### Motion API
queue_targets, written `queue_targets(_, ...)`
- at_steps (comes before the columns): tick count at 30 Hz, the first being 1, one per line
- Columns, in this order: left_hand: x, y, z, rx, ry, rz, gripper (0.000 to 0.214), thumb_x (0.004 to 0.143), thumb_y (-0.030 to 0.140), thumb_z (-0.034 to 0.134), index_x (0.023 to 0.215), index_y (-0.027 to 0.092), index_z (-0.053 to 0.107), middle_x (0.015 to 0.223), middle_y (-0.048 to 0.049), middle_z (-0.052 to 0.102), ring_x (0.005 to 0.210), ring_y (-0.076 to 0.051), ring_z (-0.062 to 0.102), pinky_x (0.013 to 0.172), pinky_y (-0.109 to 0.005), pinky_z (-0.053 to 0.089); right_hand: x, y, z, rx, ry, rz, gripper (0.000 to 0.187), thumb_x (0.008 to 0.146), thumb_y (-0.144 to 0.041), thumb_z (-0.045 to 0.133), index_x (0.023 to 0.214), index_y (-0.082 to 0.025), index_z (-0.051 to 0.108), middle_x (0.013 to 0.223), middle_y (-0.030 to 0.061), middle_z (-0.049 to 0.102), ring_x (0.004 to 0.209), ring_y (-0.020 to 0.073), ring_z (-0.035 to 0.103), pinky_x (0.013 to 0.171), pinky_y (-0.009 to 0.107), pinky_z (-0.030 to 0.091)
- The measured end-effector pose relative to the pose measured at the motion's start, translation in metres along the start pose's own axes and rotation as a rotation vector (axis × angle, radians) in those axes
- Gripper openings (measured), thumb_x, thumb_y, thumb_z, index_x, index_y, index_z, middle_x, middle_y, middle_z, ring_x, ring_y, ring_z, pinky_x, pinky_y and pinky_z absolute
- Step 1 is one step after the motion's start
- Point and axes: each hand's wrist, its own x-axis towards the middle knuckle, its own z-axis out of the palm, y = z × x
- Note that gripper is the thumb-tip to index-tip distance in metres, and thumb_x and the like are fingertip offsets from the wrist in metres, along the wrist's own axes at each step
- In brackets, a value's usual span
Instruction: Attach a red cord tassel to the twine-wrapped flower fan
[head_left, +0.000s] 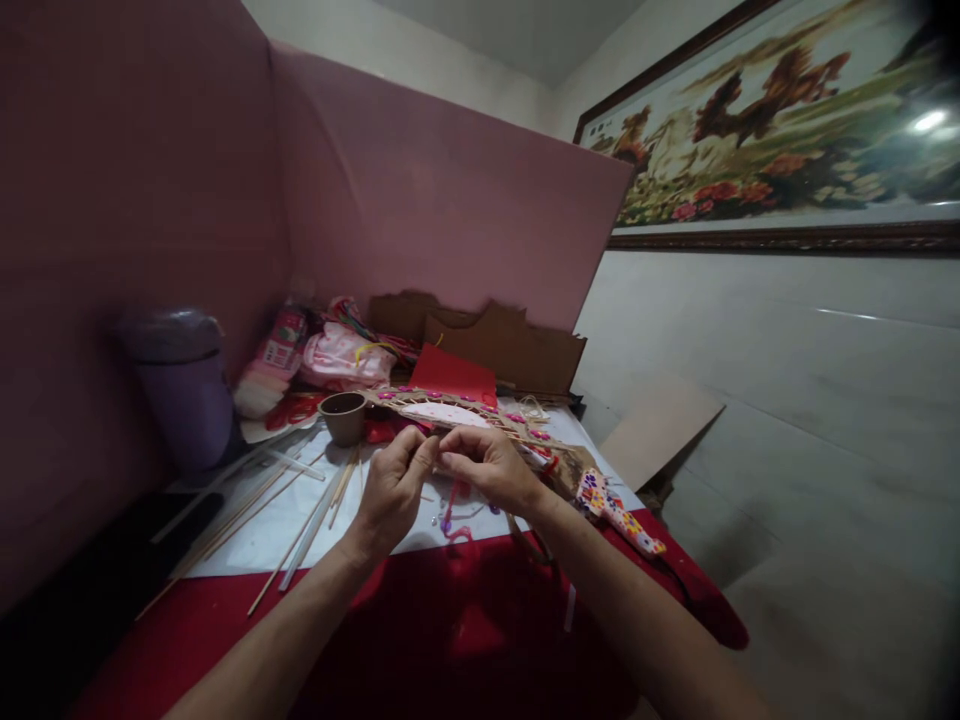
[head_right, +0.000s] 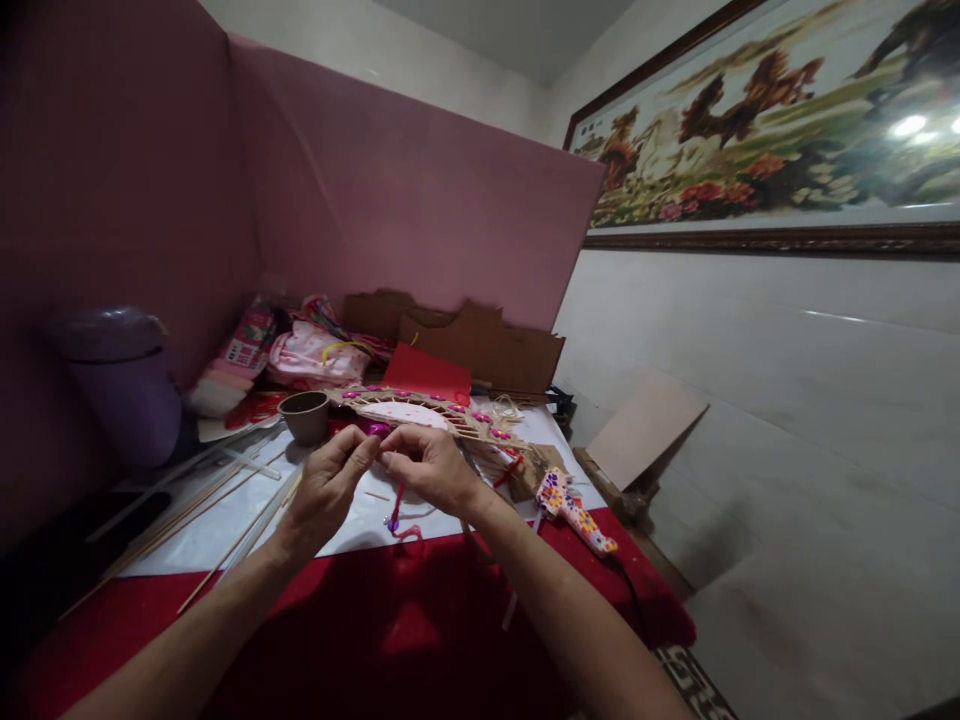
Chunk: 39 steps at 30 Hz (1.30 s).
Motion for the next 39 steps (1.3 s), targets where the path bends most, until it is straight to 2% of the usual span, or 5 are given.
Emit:
queue_targets(8, -0.001, -0.008, 0.004, 0.107, 0.025, -0.01, 0.039, 0.087, 0.041, 0.044, 0.056, 0.021, 0.032, 0.053, 0.0061, 0.028, 0.05, -0.01, 0.027, 0.048, -0.026, 0.022, -0.005, 0.023, 0.01, 0.117, 0.037, -0.024, 0.018, 0.079, -0.033, 0.06, 0.077, -0.015, 0.062, 0.059, -0.0031, 0.051, 0.049, 0.0079, 0.04, 0.047, 0.021, 0.031)
queue_targets(15, -0.002, -0.005, 0.01, 0.046, -0.015, 0.017, 0.023, 0.084, 0.033, 0.048, 0.065, 0.02, 0.044, 0.058, 0.004, 0.042, 0.055, -0.012, 0.038, 0.052, -0.025, 0.032, -0.017, 0.026, 0.004, -0.032, 0.118, -0.061, 0.013, 0.085, -0.029, 0.057, 0.084, -0.018, 0.064, 0.067, 0.0003, 0.06, 0.057, 0.0116, 0.05, 0.053, 0.023, 0.038)
queue_targets(21, -0.005, -0.005, 0.014, 0.025, -0.042, -0.026, 0.019, 0.083, 0.032, 0.048, 0.068, 0.02, 0.045, 0.062, 0.0027, 0.045, 0.058, -0.014, 0.042, 0.054, -0.027, 0.035, -0.022, 0.03, 0.002, -0.11, 0.151, -0.117, 0.013, 0.085, -0.026, 0.057, 0.079, -0.018, 0.064, 0.064, -0.0005, 0.06, 0.055, 0.0111, 0.049, 0.052, 0.023, 0.037)
queue_targets(27, -0.006, -0.005, 0.018, 0.125, -0.032, -0.054, 0.024, 0.087, 0.036, 0.044, 0.068, 0.02, 0.045, 0.061, 0.0025, 0.044, 0.057, -0.014, 0.04, 0.054, -0.028, 0.032, -0.022, 0.035, 0.0, -0.066, 0.164, -0.11, 0.015, 0.084, -0.031, 0.059, 0.08, -0.017, 0.065, 0.066, 0.0003, 0.061, 0.057, 0.0116, 0.051, 0.053, 0.023, 0.039)
queue_targets(39, -0.01, -0.008, 0.02, 0.008, -0.003, 0.013, 0.032, 0.086, 0.038, 0.048, 0.06, 0.02, 0.041, 0.055, 0.0047, 0.037, 0.053, -0.011, 0.032, 0.05, -0.025, 0.027, -0.024, 0.034, 0.001, -0.012, 0.116, -0.142, 0.015, 0.083, -0.031, 0.06, 0.079, -0.017, 0.064, 0.064, -0.0006, 0.058, 0.054, 0.0104, 0.048, 0.05, 0.023, 0.038)
